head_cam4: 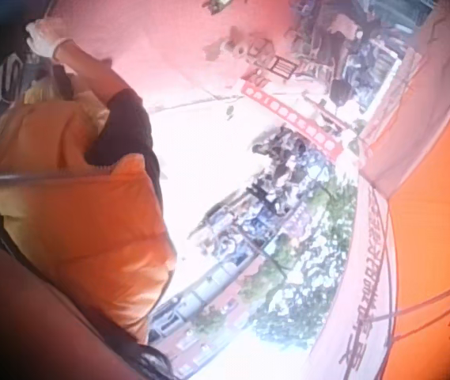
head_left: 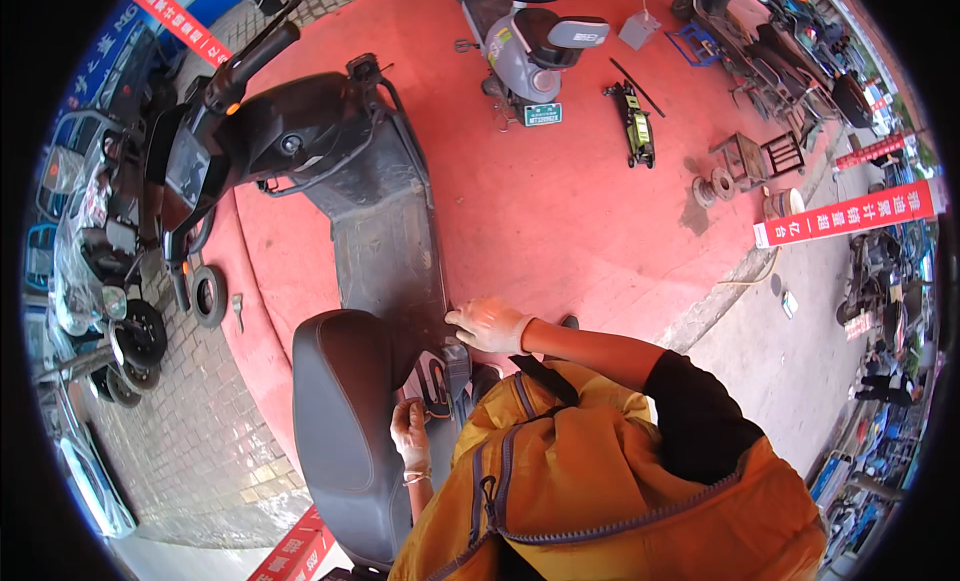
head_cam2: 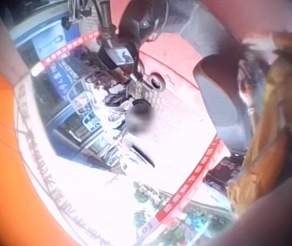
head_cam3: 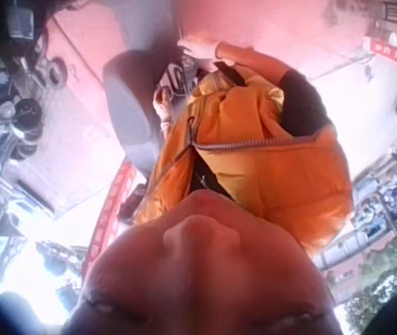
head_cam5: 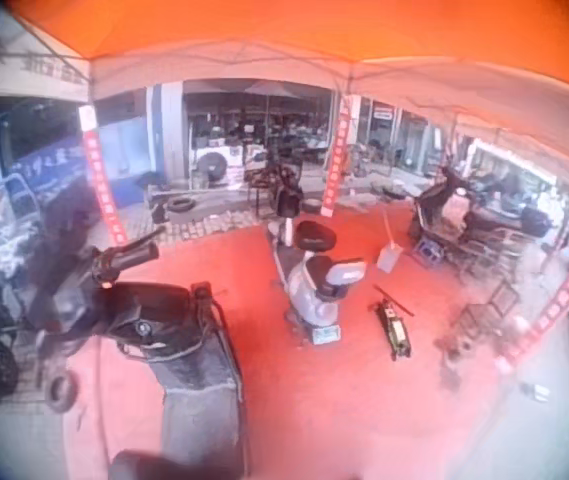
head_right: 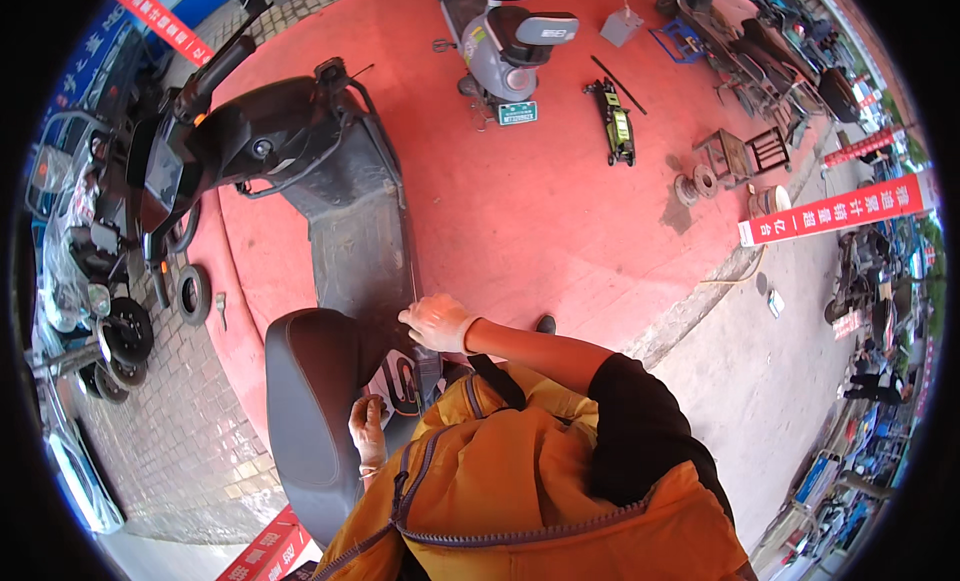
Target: The person opens a scooter's under-seat compartment, removes a small cylindrical part, and walks to a workbench. They then return to the scooter and use a screwdriver to remove a bolt and a cylindrical component from the handlebar area. The person inspects the removed part and walks back toward the workbench.
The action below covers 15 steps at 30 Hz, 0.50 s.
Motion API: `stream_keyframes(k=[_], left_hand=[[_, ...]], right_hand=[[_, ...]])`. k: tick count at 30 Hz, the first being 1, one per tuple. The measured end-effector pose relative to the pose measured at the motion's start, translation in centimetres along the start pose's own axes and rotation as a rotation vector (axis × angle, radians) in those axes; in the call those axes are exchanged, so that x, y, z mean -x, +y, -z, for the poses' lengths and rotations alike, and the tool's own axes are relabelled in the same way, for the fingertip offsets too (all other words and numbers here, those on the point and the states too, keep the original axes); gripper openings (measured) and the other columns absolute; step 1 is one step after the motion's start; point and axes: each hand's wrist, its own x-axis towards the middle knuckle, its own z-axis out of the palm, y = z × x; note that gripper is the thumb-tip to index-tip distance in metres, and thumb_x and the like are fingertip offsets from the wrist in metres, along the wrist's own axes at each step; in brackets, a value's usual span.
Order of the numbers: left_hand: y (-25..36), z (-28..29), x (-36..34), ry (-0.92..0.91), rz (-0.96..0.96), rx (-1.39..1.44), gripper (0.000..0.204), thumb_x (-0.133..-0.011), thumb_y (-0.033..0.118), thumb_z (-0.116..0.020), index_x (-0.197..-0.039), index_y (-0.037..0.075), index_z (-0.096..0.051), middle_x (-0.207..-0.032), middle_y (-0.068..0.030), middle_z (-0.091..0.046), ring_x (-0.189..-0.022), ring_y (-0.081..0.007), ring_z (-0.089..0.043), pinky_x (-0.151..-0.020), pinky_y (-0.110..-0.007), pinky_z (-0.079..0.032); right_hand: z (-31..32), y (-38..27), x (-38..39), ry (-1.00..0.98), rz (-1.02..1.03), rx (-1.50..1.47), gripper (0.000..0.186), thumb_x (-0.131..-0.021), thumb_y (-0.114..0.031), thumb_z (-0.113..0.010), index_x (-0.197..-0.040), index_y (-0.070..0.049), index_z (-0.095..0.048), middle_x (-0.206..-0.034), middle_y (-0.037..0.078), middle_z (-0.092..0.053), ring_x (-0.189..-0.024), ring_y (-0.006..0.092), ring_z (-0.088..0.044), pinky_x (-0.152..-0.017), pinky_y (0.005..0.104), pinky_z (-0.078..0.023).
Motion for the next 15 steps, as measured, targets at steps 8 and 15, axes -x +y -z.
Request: stream_keyframes(k=[8, 15], left_hand=[[4.2, -16.8, -7.0, -0.353, -0.083, -0.416, 0.02, -0.09, 0.019, -0.058, -0.094, 0.001, -0.064, -0.076, -0.0019, -0.061, -0.068, -0.0088, -0.056, -0.063, -0.023, -0.046], [5.0, -35.9, -9.6, -0.666, -0.207, -0.731, 0.026, -0.088, 0.025, -0.058, -0.092, 0.0, -0.065, -0.069, -0.0048, -0.062, -0.062, -0.0114, -0.057, -0.058, -0.028, -0.046]], right_hand=[[-1.3, 17.4, 25.2, 0.359, -1.01, -0.427, 0.032, -0.084, -0.026, -0.053, -0.11, -0.008, -0.061, -0.099, 0.014, -0.066, -0.093, 0.0308, -0.062, -0.08, 0.0412, -0.049], [0.6, 23.5, 35.6, 0.54, -1.193, -0.621, 0.032, -0.083, -0.025, -0.051, -0.109, -0.009, -0.063, -0.092, 0.014, -0.067, -0.088, 0.0323, -0.063, -0.077, 0.0414, -0.051]])
